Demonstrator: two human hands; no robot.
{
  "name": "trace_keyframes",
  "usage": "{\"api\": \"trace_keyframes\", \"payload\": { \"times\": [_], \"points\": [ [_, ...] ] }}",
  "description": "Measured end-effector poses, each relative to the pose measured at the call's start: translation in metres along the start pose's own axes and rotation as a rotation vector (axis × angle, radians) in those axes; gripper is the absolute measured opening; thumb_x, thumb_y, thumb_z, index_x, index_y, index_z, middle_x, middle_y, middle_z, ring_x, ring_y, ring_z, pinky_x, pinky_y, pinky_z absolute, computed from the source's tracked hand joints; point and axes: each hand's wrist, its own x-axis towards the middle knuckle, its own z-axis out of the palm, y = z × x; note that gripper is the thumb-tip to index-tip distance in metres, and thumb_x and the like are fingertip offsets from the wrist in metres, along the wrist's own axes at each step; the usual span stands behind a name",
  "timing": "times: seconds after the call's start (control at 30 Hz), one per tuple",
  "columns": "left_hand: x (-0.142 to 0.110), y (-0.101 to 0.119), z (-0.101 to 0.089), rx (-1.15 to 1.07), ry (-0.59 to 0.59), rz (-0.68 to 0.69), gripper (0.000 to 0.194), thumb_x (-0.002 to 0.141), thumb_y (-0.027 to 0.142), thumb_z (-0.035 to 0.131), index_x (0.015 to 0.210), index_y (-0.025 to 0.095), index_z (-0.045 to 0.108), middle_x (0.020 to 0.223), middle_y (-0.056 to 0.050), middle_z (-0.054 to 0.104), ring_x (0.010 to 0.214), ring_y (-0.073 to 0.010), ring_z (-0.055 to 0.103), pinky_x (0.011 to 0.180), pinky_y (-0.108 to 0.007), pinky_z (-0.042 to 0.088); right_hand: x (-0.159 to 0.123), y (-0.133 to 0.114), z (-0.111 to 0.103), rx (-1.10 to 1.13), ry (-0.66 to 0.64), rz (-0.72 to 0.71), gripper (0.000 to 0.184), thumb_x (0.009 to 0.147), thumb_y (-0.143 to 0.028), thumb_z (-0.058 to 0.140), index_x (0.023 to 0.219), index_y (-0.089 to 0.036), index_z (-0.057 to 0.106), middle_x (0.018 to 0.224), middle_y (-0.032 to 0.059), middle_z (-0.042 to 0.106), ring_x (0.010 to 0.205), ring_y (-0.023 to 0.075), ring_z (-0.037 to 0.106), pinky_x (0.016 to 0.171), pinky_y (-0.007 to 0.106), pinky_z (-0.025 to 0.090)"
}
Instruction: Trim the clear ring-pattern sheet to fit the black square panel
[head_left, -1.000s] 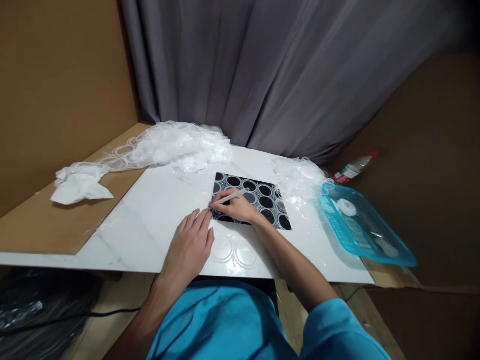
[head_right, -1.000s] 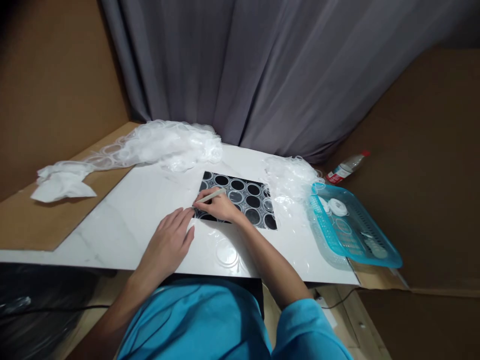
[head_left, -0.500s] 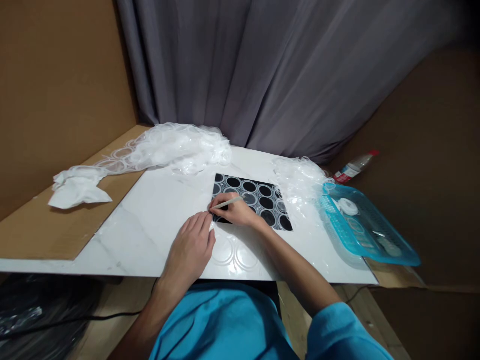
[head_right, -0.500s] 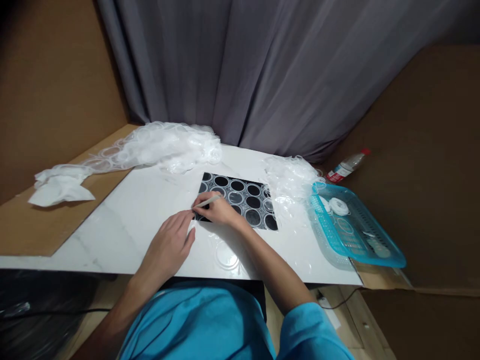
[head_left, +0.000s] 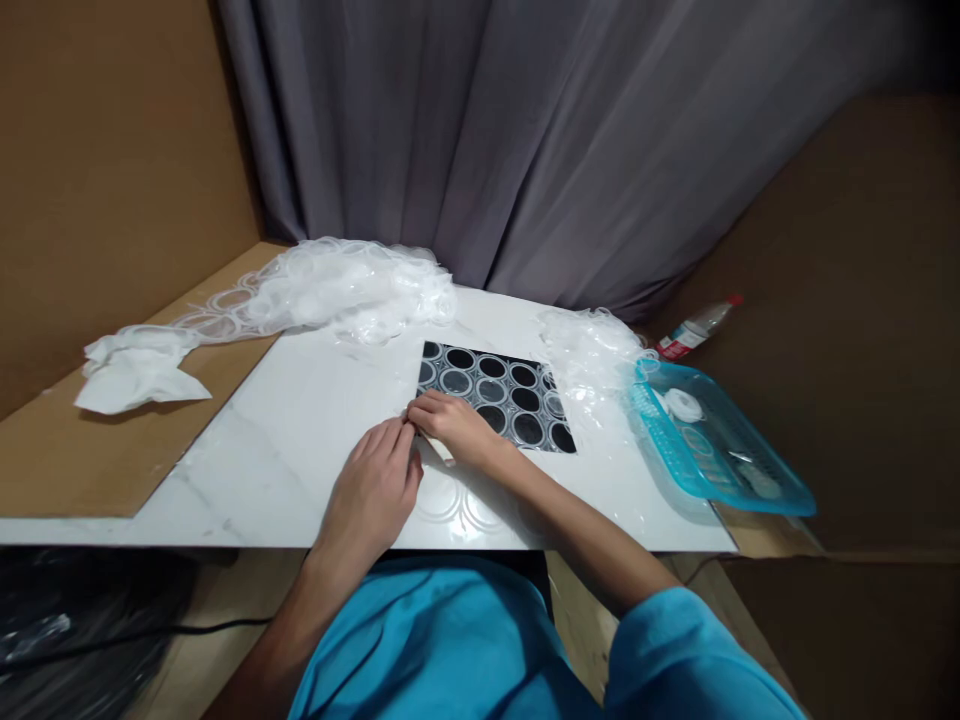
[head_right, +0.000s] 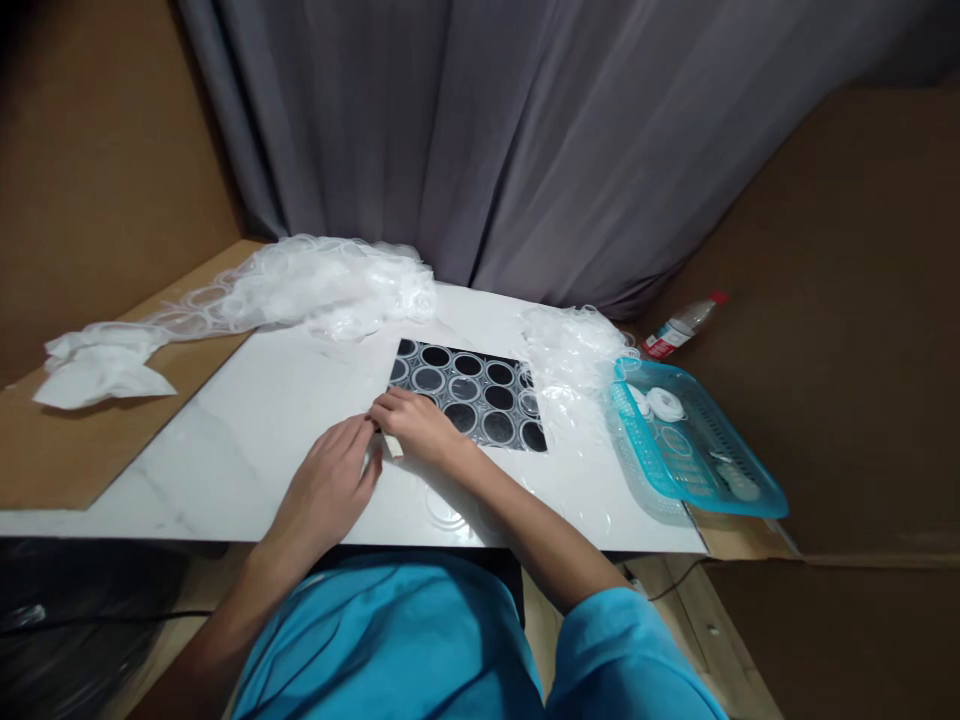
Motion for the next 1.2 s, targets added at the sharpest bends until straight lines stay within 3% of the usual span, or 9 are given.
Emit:
{"api": "trace_keyframes", "payload": {
  "times": [0.2,0.3,0.47,0.63,0.87,1.07,1.2],
  "points": [
    [-0.001,0.0,0.0,0.005,-0.032,0.0,0.039,0.11,0.024,0.049,0.149,0.017,0.055,0.144,-0.018,0.069,0.137,-0.0344,0.065,0.119,-0.055,0.053,0.001,0.019,0.007,0.494,0.194,0.214,0.012,0.104,-0.017,0.068,0.094,-0.02,0.075,0.104,0.0077,0.079,0.097,0.0213,0.072,0.091,0.036,0.057],
    [-0.002,0.001,-0.001,0.008,-0.058,-0.006,0.041,0.111,0.024,0.047,0.151,0.018,0.053,0.149,-0.018,0.067,0.141,-0.0343,0.063,0.12,-0.055,0.051,0.002,0.029,0.006,0.741,0.195,0.284,0.011,0.1,-0.026,0.076,0.091,-0.021,0.08,0.106,0.0072,0.082,0.096,0.021,0.076,0.092,0.037,0.061],
    [-0.002,0.001,-0.003,-0.009,-0.061,-0.008,0.041,0.111,0.025,0.047,0.151,0.019,0.054,0.15,-0.017,0.067,0.143,-0.0338,0.062,0.12,-0.055,0.05,0.003,0.034,0.007,0.865,0.218,0.332,0.012,0.095,-0.031,0.082,0.087,-0.022,0.082,0.105,0.0073,0.082,0.095,0.0219,0.076,0.095,0.041,0.063],
    [-0.001,0.0,-0.002,-0.008,-0.063,-0.019,0.038,0.111,0.025,0.048,0.148,0.02,0.055,0.144,-0.016,0.069,0.139,-0.0335,0.064,0.118,-0.054,0.052,0.005,0.029,0.005,0.779,0.201,0.303,0.012,0.097,-0.028,0.079,0.086,-0.022,0.08,0.102,0.0066,0.081,0.092,0.0213,0.075,0.092,0.04,0.062],
    [0.004,0.002,-0.002,0.006,-0.037,-0.042,0.032,0.11,0.024,0.05,0.14,0.019,0.057,0.136,-0.017,0.07,0.132,-0.0347,0.065,0.115,-0.055,0.054,0.001,0.016,0.005,0.372,0.141,0.12,0.016,0.104,-0.011,0.063,0.102,-0.021,0.075,0.108,0.008,0.077,0.106,0.0233,0.07,0.094,0.037,0.055],
    [0.004,0.002,-0.002,-0.031,-0.019,-0.036,0.035,0.108,0.023,0.053,0.142,0.019,0.054,0.14,-0.017,0.067,0.134,-0.0346,0.064,0.117,-0.056,0.054,-0.002,0.006,0.006,0.02,0.042,0.019,0.011,0.098,-0.014,0.073,0.102,-0.02,0.064,0.109,0.0113,0.071,0.101,0.0274,0.062,0.084,0.037,0.052],
    [0.003,0.001,-0.002,-0.042,-0.039,-0.048,0.034,0.107,0.022,0.052,0.141,0.02,0.055,0.136,-0.016,0.069,0.131,-0.034,0.066,0.114,-0.055,0.056,-0.001,0.008,0.007,-0.023,0.049,0.042,0.015,0.097,-0.014,0.074,0.104,-0.021,0.062,0.112,0.0126,0.07,0.103,0.0288,0.061,0.083,0.038,0.05]
  ]
}}
